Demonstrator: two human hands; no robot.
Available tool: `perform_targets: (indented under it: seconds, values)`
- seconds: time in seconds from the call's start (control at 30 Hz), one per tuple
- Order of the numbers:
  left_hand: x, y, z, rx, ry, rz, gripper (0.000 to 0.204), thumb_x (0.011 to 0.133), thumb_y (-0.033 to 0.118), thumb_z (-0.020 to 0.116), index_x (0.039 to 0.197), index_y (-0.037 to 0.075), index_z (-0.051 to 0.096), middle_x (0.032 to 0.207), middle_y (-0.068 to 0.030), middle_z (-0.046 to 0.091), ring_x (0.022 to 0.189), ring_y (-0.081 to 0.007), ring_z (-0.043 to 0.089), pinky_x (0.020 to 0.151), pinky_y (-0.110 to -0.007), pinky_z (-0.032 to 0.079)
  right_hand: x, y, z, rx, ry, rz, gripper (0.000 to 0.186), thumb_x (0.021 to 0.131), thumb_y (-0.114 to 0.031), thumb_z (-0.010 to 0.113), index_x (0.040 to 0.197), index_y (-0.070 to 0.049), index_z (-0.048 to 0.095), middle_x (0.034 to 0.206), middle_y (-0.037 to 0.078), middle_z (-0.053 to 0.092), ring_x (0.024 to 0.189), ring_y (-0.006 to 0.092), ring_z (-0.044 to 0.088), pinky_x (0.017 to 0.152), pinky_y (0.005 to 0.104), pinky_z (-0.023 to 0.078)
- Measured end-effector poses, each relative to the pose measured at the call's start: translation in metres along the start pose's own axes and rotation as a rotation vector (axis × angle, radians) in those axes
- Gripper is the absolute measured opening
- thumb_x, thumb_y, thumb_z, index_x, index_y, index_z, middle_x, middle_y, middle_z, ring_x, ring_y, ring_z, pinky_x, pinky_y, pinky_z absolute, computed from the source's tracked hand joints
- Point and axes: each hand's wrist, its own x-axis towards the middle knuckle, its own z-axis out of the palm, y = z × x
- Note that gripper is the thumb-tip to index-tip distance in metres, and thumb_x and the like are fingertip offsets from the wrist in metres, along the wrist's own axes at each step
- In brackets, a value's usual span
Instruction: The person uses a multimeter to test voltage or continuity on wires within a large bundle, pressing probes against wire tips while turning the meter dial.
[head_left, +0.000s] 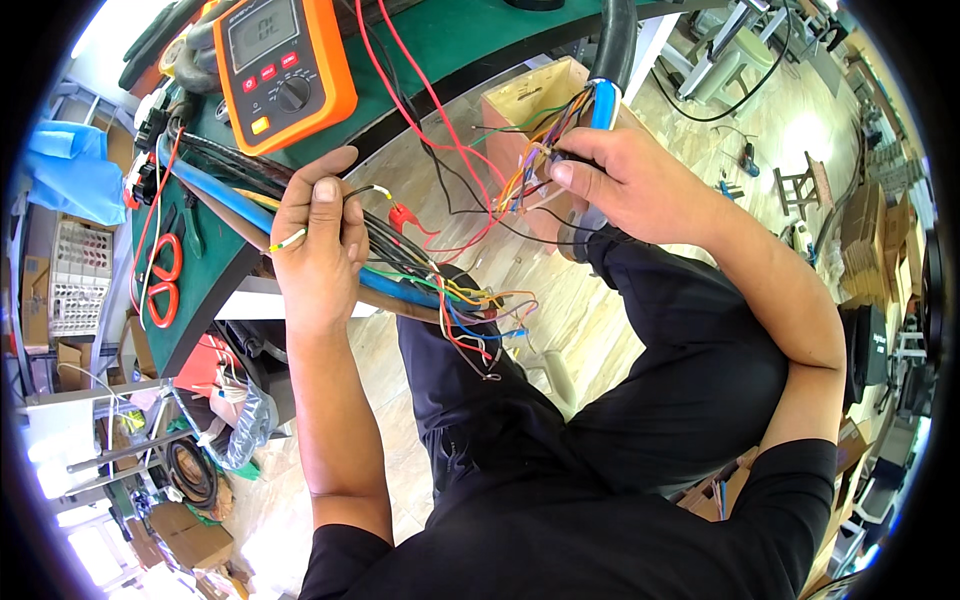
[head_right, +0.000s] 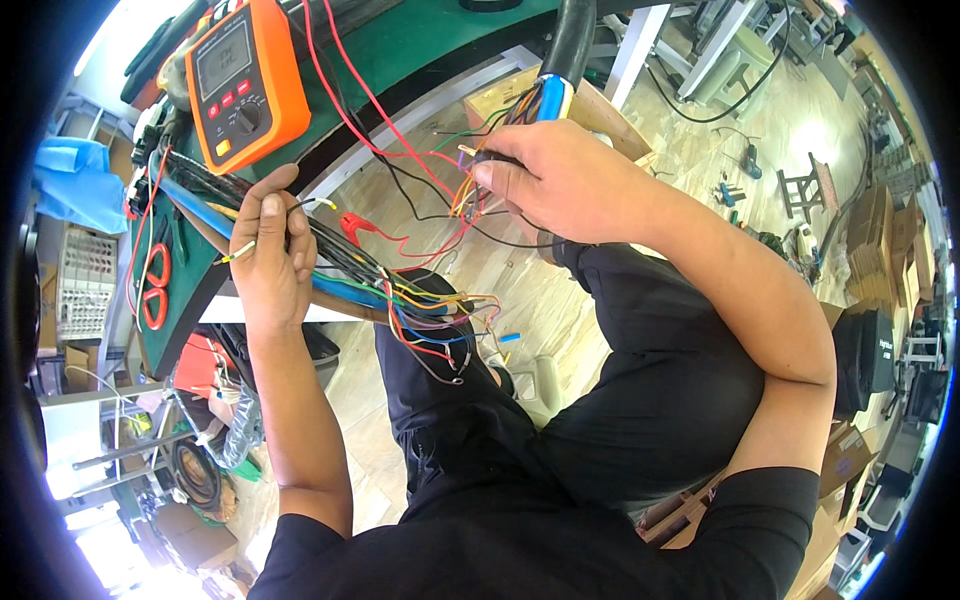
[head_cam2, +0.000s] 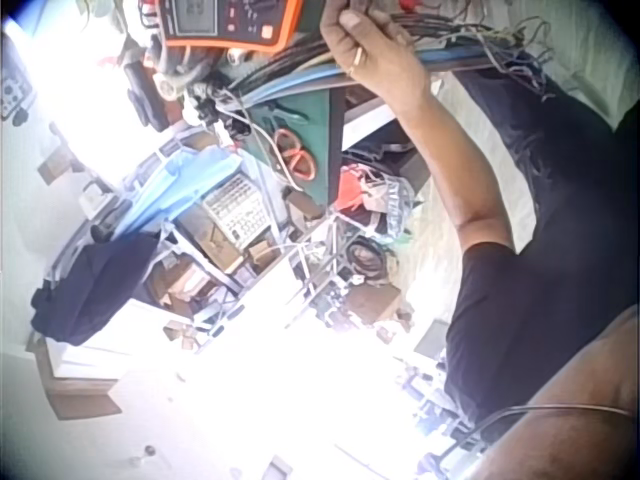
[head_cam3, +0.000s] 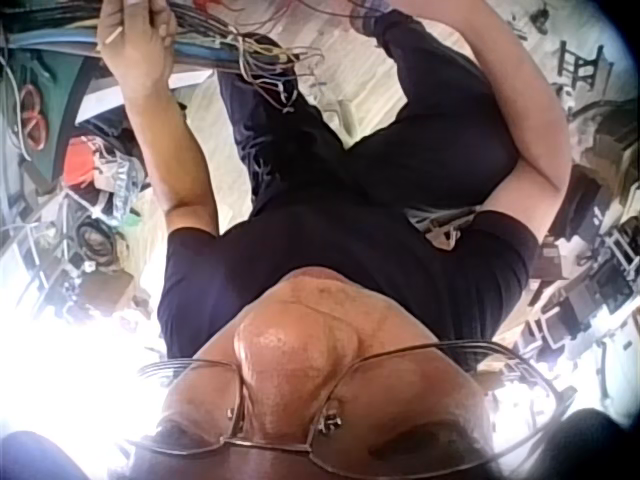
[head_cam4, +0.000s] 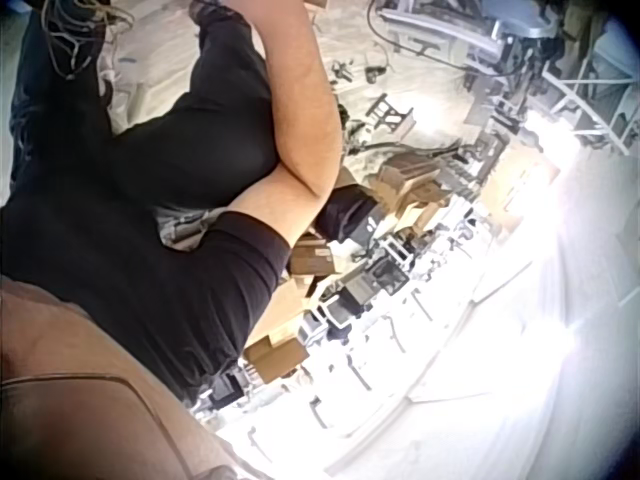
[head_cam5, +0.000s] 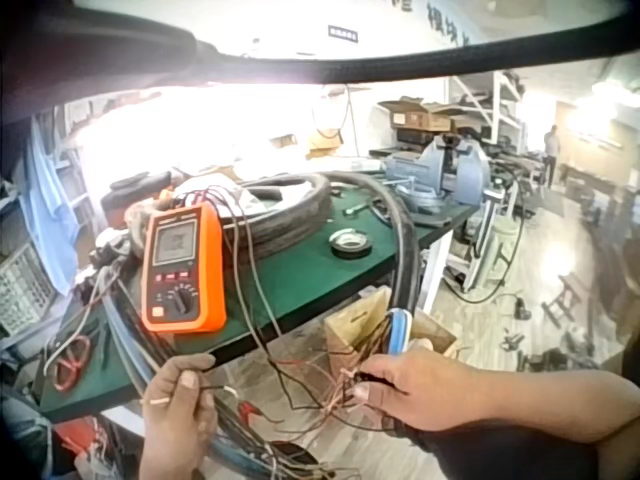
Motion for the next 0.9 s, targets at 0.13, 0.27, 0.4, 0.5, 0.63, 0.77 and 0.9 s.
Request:
perform_targets:
  seconds: [0.13,0.27,0.4,0.5,0.63,0.77,0.9]
  values:
    - [0.0,0.0,0.0,-0.014,0.002,-0.004,0.029,0.104,0.015,0.046,0.124,-0.004,0.055,0.08,-0.0006,0.049,0.052,-0.0008,0.038,0.042,-0.015,0.031,-0.001,0.004,0.001,-0.056,0.027,-0.062,0.029,0.1,-0.025,0.052,0.107,0.001,0.062,0.068,0.016,0.062,0.066,0.0323,0.062,0.065,0.041,0.048]
    - [0.0,0.0,-0.001,-0.005,-0.007,0.0,0.029,0.104,0.015,0.046,0.124,-0.004,0.055,0.08,-0.0011,0.049,0.051,-0.0011,0.038,0.042,-0.015,0.031,-0.001,0.001,0.0,-0.06,0.003,-0.01,0.03,0.1,-0.025,0.051,0.107,0.001,0.062,0.068,0.016,0.062,0.068,0.0339,0.063,0.066,0.0419,0.049]
    - [0.001,0.0,0.0,0.022,-0.012,-0.007,0.029,0.104,0.015,0.046,0.124,-0.005,0.054,0.079,-0.001,0.05,0.052,-0.0013,0.038,0.042,-0.016,0.031,-0.004,-0.004,-0.005,-0.158,-0.085,0.067,0.03,0.099,-0.027,0.052,0.108,0.0,0.063,0.073,0.017,0.064,0.074,0.0349,0.065,0.068,0.0433,0.049]
    - [-0.002,0.003,0.003,0.089,-0.004,-0.023,0.029,0.104,0.015,0.046,0.123,-0.006,0.055,0.079,-0.0007,0.05,0.052,-0.0014,0.038,0.043,-0.016,0.031,-0.007,-0.016,-0.016,-0.295,-0.175,0.075,0.028,0.097,-0.025,0.055,0.107,0.0,0.063,0.077,0.017,0.065,0.075,0.0335,0.065,0.069,0.0422,0.049]
    - [-0.005,0.004,0.01,0.119,-0.022,-0.008,0.029,0.104,0.014,0.046,0.122,-0.006,0.056,0.079,-0.0001,0.049,0.053,-0.0015,0.037,0.044,-0.017,0.031,-0.015,-0.019,-0.025,-0.349,-0.124,0.033,0.032,0.091,-0.029,0.063,0.105,0.0,0.064,0.08,0.018,0.064,0.079,0.0345,0.063,0.072,0.0416,0.048]
    - [-0.003,0.006,0.014,0.13,-0.028,0.001,0.029,0.104,0.015,0.046,0.122,-0.006,0.056,0.078,0.0002,0.049,0.053,-0.0016,0.037,0.045,-0.017,0.031,-0.018,-0.024,-0.042,-0.365,-0.067,-0.004,0.037,0.087,-0.034,0.068,0.102,-0.001,0.066,0.08,0.019,0.063,0.082,0.0366,0.061,0.074,0.0425,0.047]
    - [-0.002,0.001,0.011,0.093,0.009,-0.045,0.029,0.104,0.015,0.047,0.122,-0.006,0.056,0.079,0.0004,0.049,0.054,-0.0014,0.037,0.045,-0.016,0.031,-0.025,-0.029,-0.055,-0.648,-0.011,0.055,0.034,0.079,-0.027,0.073,0.101,-0.002,0.065,0.08,0.018,0.063,0.081,0.038,0.061,0.074,0.045,0.047]
